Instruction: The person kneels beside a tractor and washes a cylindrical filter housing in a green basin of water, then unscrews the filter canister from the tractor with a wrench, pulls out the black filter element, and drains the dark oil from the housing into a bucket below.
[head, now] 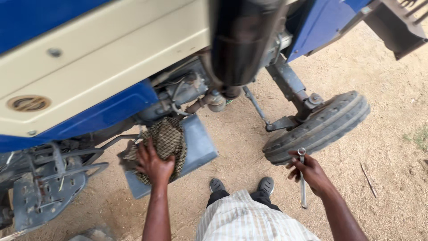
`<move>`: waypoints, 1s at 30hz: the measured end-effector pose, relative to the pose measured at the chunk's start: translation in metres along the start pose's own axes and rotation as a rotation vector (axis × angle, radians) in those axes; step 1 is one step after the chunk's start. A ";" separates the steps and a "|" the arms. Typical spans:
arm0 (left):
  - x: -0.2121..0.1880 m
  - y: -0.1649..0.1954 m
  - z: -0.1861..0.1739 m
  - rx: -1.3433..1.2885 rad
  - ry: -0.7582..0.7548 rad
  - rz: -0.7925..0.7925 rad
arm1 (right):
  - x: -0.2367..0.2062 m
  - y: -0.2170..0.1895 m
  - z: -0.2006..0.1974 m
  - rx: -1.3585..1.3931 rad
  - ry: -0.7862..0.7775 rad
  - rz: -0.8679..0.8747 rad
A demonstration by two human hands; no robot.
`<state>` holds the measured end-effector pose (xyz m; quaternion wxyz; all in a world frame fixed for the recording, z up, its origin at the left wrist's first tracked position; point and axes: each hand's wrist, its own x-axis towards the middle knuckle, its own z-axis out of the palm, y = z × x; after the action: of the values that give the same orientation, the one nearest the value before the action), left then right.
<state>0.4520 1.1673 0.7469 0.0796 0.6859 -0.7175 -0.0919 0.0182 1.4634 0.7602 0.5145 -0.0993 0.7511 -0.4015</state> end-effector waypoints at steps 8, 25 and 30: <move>-0.102 0.142 0.026 -0.590 0.253 0.500 | 0.021 0.012 -0.044 0.308 -0.011 0.029; -0.219 0.321 0.143 -1.339 -0.957 -0.175 | 0.072 0.003 -0.025 0.140 -0.152 -0.143; -0.183 0.312 0.136 -1.414 -0.946 -0.097 | 0.084 0.048 -0.010 0.207 -0.125 -0.198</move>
<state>0.1255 1.3661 0.6924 0.1770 0.3942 -0.4191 -0.7985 -0.0156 1.4525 0.6694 0.5255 -0.1442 0.6587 -0.5188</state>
